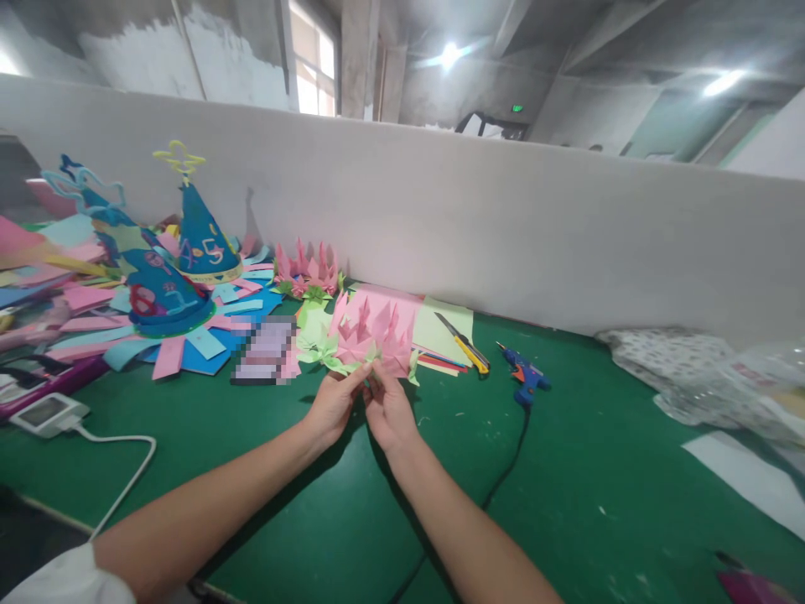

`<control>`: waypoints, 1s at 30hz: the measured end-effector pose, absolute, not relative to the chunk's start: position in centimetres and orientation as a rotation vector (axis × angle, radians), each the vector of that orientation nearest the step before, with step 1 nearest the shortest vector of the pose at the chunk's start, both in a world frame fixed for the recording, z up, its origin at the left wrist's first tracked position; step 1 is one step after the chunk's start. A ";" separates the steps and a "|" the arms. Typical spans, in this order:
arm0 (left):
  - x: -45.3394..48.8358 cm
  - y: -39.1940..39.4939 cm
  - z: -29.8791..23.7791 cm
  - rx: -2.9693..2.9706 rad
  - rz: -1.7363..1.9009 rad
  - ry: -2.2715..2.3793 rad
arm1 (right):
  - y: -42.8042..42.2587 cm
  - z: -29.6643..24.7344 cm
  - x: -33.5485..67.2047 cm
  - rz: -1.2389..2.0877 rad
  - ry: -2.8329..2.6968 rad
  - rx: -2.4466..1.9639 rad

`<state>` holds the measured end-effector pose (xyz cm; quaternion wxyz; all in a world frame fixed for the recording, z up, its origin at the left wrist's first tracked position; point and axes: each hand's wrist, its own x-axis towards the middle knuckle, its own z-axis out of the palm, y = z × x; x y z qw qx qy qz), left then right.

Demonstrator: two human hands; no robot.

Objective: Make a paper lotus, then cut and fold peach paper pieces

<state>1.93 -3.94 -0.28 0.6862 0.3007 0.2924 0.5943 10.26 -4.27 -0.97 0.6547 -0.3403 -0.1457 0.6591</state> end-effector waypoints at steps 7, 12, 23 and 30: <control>1.9 -3.5 -0.2 0.430 1.301 0.446 | -3.1 -1.3 12.6 1.411 -0.452 -0.733; 0.9 -2.5 0.4 0.178 1.208 0.451 | -2.8 -1.5 13.5 1.402 -0.448 -0.736; 0.5 -1.3 -0.2 0.341 1.262 0.446 | -3.0 0.0 13.8 1.484 -0.476 -0.711; 0.5 -0.2 0.0 0.432 1.249 0.401 | -1.7 2.1 15.9 1.605 -0.599 -0.761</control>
